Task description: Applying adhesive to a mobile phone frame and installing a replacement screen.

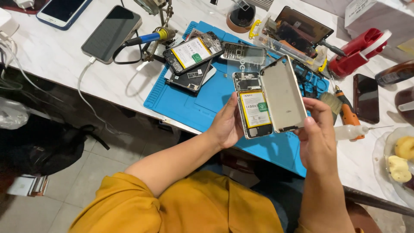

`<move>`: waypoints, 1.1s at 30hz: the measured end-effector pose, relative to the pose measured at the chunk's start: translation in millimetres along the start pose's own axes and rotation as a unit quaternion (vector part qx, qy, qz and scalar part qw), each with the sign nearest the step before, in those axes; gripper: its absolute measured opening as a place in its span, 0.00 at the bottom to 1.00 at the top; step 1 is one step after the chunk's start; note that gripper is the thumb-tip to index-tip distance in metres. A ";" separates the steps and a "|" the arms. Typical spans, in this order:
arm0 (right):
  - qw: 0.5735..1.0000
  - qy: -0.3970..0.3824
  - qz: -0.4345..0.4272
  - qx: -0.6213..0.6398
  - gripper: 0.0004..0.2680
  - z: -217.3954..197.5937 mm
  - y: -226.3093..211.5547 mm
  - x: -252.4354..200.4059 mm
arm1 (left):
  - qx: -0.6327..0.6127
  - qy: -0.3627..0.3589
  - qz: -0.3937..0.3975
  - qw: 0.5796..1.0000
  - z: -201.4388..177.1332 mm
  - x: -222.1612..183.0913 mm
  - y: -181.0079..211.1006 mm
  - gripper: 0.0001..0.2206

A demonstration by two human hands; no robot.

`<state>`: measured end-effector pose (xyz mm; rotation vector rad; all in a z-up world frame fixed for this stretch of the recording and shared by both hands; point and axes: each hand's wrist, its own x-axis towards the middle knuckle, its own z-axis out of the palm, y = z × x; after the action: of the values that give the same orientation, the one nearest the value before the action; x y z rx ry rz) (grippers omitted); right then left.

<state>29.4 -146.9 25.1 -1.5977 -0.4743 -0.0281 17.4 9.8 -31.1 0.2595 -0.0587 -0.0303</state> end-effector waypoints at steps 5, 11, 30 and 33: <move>0.999 0.008 0.038 0.019 0.15 -2.9 1.8 6.9 | 0.006 -0.013 -0.009 1.000 1.8 -1.0 -0.6 0.17; 0.979 0.145 -0.028 -0.139 0.13 -1.5 -11.0 9.6 | 0.009 -0.089 -0.053 0.995 12.7 -7.2 22.3 0.26; 0.839 -0.062 -0.319 -0.436 0.16 44.0 -31.4 -10.3 | 0.086 -0.019 0.090 0.992 3.7 -7.2 20.0 0.17; 0.786 -0.030 -0.371 -0.494 0.15 58.9 -25.9 -7.3 | 0.105 -0.010 0.121 0.987 14.2 -12.8 12.2 0.20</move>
<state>-1.1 -92.3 41.8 -2.3102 -1.2590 -0.9734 4.0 18.4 -15.0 0.4605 -0.1139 0.2164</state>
